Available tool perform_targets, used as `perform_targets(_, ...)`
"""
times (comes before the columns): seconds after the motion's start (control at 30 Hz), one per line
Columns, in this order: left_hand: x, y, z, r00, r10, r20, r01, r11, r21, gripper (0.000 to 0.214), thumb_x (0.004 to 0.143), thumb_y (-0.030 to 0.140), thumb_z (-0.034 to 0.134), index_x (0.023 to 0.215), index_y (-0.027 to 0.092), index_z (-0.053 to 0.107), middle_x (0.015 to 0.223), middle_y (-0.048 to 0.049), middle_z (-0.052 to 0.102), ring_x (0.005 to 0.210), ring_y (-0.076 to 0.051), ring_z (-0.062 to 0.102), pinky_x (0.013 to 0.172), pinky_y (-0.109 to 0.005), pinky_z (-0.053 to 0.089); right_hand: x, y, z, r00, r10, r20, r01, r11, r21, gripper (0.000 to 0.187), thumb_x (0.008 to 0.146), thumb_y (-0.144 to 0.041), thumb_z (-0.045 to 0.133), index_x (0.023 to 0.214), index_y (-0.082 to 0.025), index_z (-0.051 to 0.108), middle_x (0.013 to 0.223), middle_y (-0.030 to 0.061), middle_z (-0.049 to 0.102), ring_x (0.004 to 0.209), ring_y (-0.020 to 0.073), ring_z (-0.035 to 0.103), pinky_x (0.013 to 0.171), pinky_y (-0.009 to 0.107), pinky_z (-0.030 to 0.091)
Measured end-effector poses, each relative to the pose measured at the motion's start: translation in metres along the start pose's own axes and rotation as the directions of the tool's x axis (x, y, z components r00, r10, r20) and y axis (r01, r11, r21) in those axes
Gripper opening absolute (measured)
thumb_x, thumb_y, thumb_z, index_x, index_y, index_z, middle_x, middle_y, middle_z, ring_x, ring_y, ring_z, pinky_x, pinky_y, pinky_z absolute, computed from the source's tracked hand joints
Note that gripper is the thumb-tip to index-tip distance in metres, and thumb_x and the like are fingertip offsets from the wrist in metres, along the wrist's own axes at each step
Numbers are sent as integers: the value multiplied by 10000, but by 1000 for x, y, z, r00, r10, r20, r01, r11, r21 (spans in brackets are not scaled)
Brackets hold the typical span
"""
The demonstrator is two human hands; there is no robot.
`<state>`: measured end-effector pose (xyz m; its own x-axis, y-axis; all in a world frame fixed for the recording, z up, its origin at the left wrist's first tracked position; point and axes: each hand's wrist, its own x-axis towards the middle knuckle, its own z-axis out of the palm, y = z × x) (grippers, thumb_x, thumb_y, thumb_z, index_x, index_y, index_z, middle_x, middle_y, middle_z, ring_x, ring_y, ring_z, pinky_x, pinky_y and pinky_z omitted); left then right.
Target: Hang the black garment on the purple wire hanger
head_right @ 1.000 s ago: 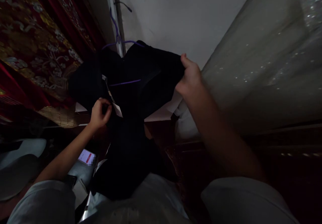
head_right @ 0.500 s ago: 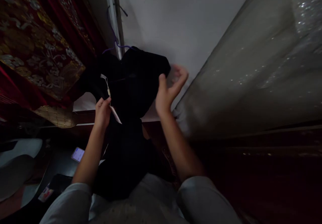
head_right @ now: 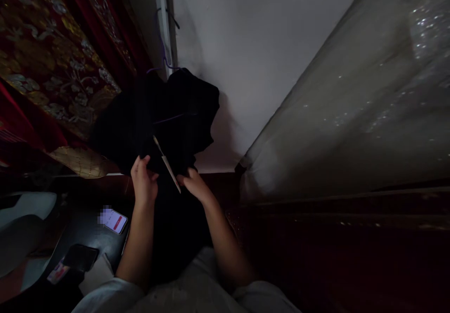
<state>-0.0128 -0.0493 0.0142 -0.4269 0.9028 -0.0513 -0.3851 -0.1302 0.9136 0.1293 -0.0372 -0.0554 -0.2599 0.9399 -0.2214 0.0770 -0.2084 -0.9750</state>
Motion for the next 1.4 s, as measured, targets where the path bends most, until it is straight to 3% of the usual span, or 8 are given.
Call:
perform_targets(0.1,-3,-4,1,997,59,-41,-59,998,14,280,779,389,746,770,209,532,653,61,462,521,-69,409,455,-184,276,-21,-12,-12,993,81,82,-75,994,-81,112,780,-282,615,737,-179,607,669,23,631,653,156,587,598,259,430)
perform_targets(0.23,-14,-1,3,989,92,112,-95,995,25,218,835,389,713,799,215,588,714,31,536,594,-96,485,555,-205,413,-38,-23,-22,989,75,130,-49,980,-191,195,819,-270,584,661,-172,640,624,30,639,578,126,564,557,246,402)
perform_targets(0.43,-19,10,0,959,57,277,-87,992,96,373,771,301,788,695,207,436,616,60,394,481,-68,349,401,-182,274,-45,-32,-31,982,154,109,-121,957,-263,320,878,-244,512,592,-164,632,571,32,634,501,108,542,526,241,384)
perform_targets(0.63,-14,9,-7,960,-109,259,98,994,58,233,720,267,733,923,227,625,699,45,523,495,-82,460,397,-188,372,-47,-30,-35,967,169,192,-138,976,-166,417,920,-430,593,592,-173,599,482,16,561,437,101,495,477,238,341)
perform_targets(0.83,-23,10,-3,897,-240,372,259,966,-3,285,673,254,725,948,208,667,700,30,559,536,-112,530,429,-214,433,-41,-24,-33,972,141,187,-136,990,-40,495,875,-575,613,577,-191,517,464,5,527,415,85,456,443,228,288)
perform_targets(1.07,-10,3,-7,918,56,393,-66,998,12,705,885,241,662,1541,368,436,1138,-19,714,875,-129,704,782,-249,579,-50,-33,-36,947,41,319,-33,999,-29,442,853,-469,580,524,-195,471,446,2,527,402,69,443,452,213,297)
perform_targets(1.23,-5,-13,-19,885,0,466,-116,968,221,412,935,259,626,1347,263,625,1252,-79,703,1010,-188,722,895,-334,581,-47,-33,-33,989,15,149,-23,998,56,612,808,-721,636,536,-198,472,432,-7,504,382,67,427,437,217,293)
perform_targets(1.4,-11,-16,-21,807,147,572,-472,743,474,186,932,208,653,1104,229,721,1511,-93,546,1447,-287,487,1212,-474,362,-45,-33,-34,999,20,50,-24,997,79,661,747,-783,685,539,-170,547,465,23,543,401,76,461,428,218,283)
